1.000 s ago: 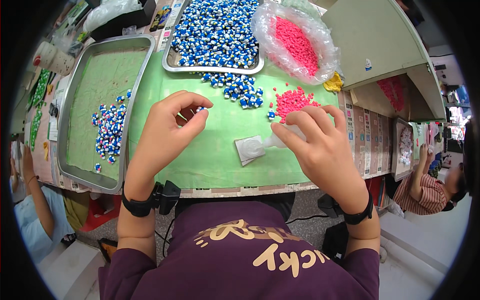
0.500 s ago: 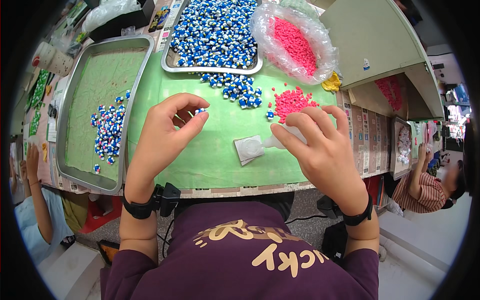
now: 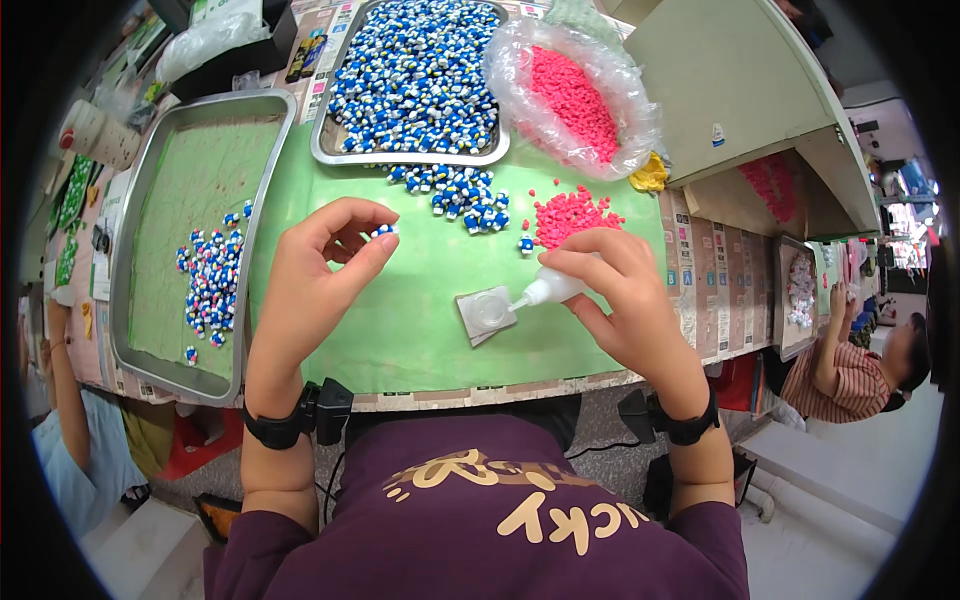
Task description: The person assembles small blue and white candy figures by attaching pink pieces to them using a small applicator. They pick up the blue figures and pink pieces from trays and a plastic bag, apply adhesive, and place the assembled figures on the table.
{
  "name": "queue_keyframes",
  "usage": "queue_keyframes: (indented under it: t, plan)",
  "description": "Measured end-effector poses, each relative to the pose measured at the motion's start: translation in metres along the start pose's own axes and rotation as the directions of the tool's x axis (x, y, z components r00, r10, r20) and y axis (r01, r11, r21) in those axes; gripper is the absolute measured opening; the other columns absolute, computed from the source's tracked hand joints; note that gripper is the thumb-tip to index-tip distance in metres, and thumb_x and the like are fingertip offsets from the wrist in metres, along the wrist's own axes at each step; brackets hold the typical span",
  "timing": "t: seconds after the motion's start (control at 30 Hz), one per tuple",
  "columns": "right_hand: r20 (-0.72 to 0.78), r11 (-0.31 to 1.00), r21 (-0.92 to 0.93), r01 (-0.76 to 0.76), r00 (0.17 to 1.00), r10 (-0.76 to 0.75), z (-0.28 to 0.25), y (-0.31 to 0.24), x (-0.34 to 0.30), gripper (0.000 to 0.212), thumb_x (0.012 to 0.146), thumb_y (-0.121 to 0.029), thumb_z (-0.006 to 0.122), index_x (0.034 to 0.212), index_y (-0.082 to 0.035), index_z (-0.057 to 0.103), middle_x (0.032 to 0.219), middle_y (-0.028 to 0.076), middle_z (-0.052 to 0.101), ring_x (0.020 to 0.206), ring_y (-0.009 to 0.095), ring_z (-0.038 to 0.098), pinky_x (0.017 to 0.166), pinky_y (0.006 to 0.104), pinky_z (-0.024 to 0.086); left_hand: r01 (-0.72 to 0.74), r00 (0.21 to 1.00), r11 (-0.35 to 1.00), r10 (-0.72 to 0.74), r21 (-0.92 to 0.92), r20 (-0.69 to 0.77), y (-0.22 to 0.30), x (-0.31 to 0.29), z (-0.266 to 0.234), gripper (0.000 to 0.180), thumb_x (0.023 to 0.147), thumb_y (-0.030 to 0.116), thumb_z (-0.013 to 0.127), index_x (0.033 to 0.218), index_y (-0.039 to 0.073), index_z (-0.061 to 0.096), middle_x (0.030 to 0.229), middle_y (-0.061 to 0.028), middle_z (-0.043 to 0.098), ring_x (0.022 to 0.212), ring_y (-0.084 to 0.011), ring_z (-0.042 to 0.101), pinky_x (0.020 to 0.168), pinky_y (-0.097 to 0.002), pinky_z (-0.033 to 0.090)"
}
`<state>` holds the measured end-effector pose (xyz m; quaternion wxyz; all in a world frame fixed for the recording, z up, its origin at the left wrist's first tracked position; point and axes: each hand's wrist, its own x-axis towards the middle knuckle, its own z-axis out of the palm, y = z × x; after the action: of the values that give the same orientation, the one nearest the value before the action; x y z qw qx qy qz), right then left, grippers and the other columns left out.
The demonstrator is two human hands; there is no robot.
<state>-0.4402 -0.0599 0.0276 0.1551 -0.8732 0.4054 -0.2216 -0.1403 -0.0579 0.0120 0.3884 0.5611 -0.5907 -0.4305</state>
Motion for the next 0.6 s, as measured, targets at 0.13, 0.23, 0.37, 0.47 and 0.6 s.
queue_keyframes:
  t: [0.13, 0.23, 0.37, 0.47, 0.6]
  plan:
    - [0.015, 0.860, 0.440, -0.259, 0.960, 0.281, 0.000, 0.022, -0.005, 0.036, 0.076, -0.001, 0.074, 0.110, -0.009, 0.065, 0.108, 0.005, 0.066, 0.104, 0.022, 0.062, 0.091, 0.0349, 0.047, -0.005, 1.000, 1.000, 0.005, 0.004, -0.027, -0.002, -0.001, -0.001, 0.016, 0.087, 0.008, 0.068, 0.102, 0.002, 0.067, 0.087, -0.0012, 0.067, 0.073, -0.0067, 0.059, 0.067, -0.0226, 0.048]
    - [-0.062, 0.683, 0.665, -0.301, 0.890, 0.452, -0.003, 0.057, -0.010, 0.034, 0.081, -0.002, 0.072, 0.112, -0.006, 0.061, 0.108, 0.005, 0.067, 0.103, 0.017, 0.063, 0.089, 0.0316, 0.050, -0.031, 0.997, 0.999, 0.030, -0.023, -0.069, -0.004, -0.001, -0.002, 0.016, 0.088, 0.007, 0.067, 0.103, 0.002, 0.067, 0.089, -0.0016, 0.068, 0.077, -0.0077, 0.060, 0.068, -0.0232, 0.047]
    - [-0.142, 0.558, 0.753, -0.349, 0.741, 0.656, -0.006, 0.108, -0.016, 0.037, 0.083, -0.004, 0.073, 0.115, -0.003, 0.056, 0.108, 0.007, 0.067, 0.100, 0.015, 0.064, 0.088, 0.0297, 0.050, 0.003, 0.995, 0.996, -0.012, -0.089, -0.097, -0.005, -0.003, -0.004, 0.019, 0.089, 0.005, 0.065, 0.107, 0.002, 0.066, 0.095, -0.0020, 0.066, 0.084, -0.0086, 0.060, 0.073, -0.0230, 0.047]
    - [-0.173, 0.599, 0.686, -0.413, 0.708, 0.685, -0.003, 0.132, -0.018, 0.038, 0.082, -0.006, 0.074, 0.116, -0.002, 0.055, 0.108, 0.008, 0.066, 0.100, 0.015, 0.064, 0.087, 0.0296, 0.051, -0.021, 0.996, 0.992, 0.011, -0.121, -0.085, -0.007, -0.005, -0.004, 0.020, 0.090, 0.002, 0.064, 0.109, 0.000, 0.066, 0.099, -0.0027, 0.064, 0.088, -0.0091, 0.059, 0.075, -0.0231, 0.048]
    - [-0.211, 0.647, 0.642, -0.411, 0.717, 0.665, 0.006, 0.149, -0.019, 0.040, 0.082, -0.008, 0.075, 0.116, -0.001, 0.055, 0.108, 0.008, 0.066, 0.100, 0.016, 0.064, 0.086, 0.0297, 0.051, -0.109, 0.993, 0.981, 0.102, -0.159, -0.054, -0.009, -0.006, -0.003, 0.021, 0.089, -0.003, 0.063, 0.110, -0.002, 0.066, 0.107, -0.0047, 0.062, 0.094, -0.0101, 0.058, 0.079, -0.0236, 0.049]
